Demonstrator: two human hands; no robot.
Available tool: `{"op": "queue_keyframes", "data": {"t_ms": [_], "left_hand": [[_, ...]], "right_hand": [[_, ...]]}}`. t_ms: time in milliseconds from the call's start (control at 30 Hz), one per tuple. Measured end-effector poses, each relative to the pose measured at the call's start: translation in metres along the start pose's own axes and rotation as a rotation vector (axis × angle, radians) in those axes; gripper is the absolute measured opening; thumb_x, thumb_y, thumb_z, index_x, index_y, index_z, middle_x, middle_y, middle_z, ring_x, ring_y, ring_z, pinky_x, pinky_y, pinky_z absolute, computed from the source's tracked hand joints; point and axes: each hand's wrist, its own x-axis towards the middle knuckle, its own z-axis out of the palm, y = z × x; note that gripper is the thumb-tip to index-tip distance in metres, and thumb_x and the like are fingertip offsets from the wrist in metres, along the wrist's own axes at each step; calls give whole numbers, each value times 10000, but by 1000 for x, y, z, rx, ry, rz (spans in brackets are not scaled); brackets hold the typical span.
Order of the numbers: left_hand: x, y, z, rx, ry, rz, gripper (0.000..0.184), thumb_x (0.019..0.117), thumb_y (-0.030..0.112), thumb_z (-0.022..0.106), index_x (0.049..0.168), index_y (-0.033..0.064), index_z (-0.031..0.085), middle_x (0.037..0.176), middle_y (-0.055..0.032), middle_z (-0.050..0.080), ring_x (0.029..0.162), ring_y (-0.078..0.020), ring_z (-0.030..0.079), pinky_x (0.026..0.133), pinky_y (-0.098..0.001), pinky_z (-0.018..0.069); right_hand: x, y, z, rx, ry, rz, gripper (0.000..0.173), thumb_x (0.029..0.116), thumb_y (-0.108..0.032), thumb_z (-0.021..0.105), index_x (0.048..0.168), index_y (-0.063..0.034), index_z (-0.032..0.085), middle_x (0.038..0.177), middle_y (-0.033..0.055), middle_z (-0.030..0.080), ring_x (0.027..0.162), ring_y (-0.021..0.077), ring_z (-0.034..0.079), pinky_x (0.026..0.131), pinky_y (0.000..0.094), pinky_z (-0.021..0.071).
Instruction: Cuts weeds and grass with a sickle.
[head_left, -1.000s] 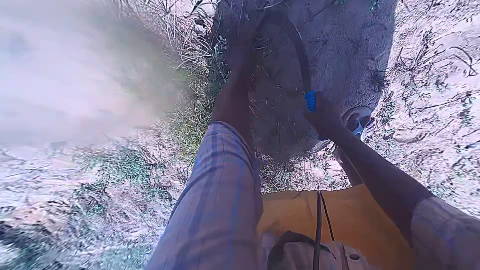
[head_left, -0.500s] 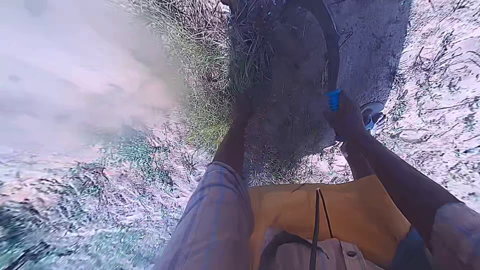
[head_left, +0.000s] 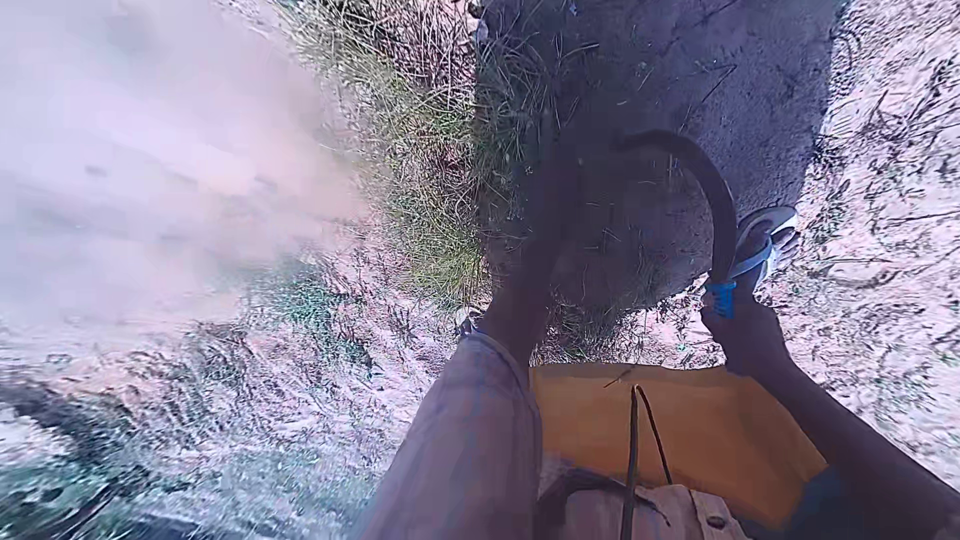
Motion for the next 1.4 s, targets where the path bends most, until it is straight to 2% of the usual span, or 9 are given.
{"op": "queue_keyframes", "data": {"t_ms": [133, 200, 500, 833, 967, 1067, 1133, 1200, 1400], "left_hand": [[107, -9, -4, 60, -50, -135, 821, 1012, 303, 599, 1641, 23, 154, 1695, -256, 138, 1501, -424, 342, 1133, -534, 427], [119, -12, -13, 63, -162, -207, 737, 1012, 168, 573, 1606, -47, 194, 1615, -317, 302, 1397, -470, 473, 1097, -584, 449], [99, -36, -59, 202, -374, -152, 413, 1074, 178, 445, 1375, -85, 549, 1398, -334, 557, 1335, -502, 526, 1061, -697, 410], [-70, -161, -40, 465, -782, -169, 311, 1035, 108, 540, 1295, -35, 632, 1290, -313, 632, 1225, -524, 592, 965, -715, 464], [-72, -125, -51, 481, -692, -218, 435, 973, 134, 653, 1353, -67, 591, 1529, -297, 447, 1465, -513, 332, 1154, -767, 184], [-29, -56, -61, 411, -454, 1, 387, 1040, 243, 562, 1275, -55, 638, 1385, -299, 575, 1374, -491, 463, 1133, -706, 265], [7, -28, -52, 242, -321, 56, 512, 1054, 309, 545, 1444, -21, 531, 1511, -309, 467, 1420, -498, 418, 1123, -691, 306], [41, -24, -33, 189, -277, -98, 724, 1005, 348, 609, 1597, 40, 328, 1631, -260, 327, 1450, -473, 398, 1101, -652, 382], [34, -69, -11, 64, -327, -364, 521, 1068, 173, 456, 1505, -100, 382, 1479, -331, 488, 1386, -456, 494, 1125, -592, 411]], "right_hand": [[14, -5, 5, 94, 138, -51, 434, 1002, -236, 619, 1288, 81, 545, 878, 225, 666, 731, 334, 678, 699, 538, 542], [23, -14, 3, 117, 193, -90, 423, 990, -227, 642, 1256, 90, 551, 839, 227, 650, 710, 344, 662, 680, 550, 527], [106, -148, -11, -17, 79, -264, 529, 1011, -210, 625, 1457, 15, 449, 1171, 287, 660, 1061, 458, 667, 871, 631, 507], [-32, 3, 43, -308, -377, 30, 410, 1015, -174, 553, 1384, -1, 503, 1087, 274, 685, 1039, 461, 678, 857, 620, 508], [-38, -27, 32, -37, -103, 8, 455, 1019, -187, 601, 1377, 80, 516, 1032, 301, 681, 946, 458, 683, 835, 618, 512], [-11, -52, 34, 160, 92, -59, 476, 1006, -198, 635, 1353, 104, 516, 950, 254, 685, 785, 357, 696, 759, 533, 558], [12, -72, 33, 194, 126, -74, 449, 1000, -177, 655, 1327, 97, 516, 934, 283, 661, 811, 403, 675, 768, 586, 524], [39, -92, 32, 147, 123, -109, 458, 993, -188, 666, 1335, 80, 521, 990, 315, 654, 917, 480, 657, 796, 665, 481], [102, -122, 47, -143, 16, -262, 520, 1035, -254, 596, 1431, 56, 462, 1156, 324, 660, 1093, 510, 653, 894, 666, 488]]}}
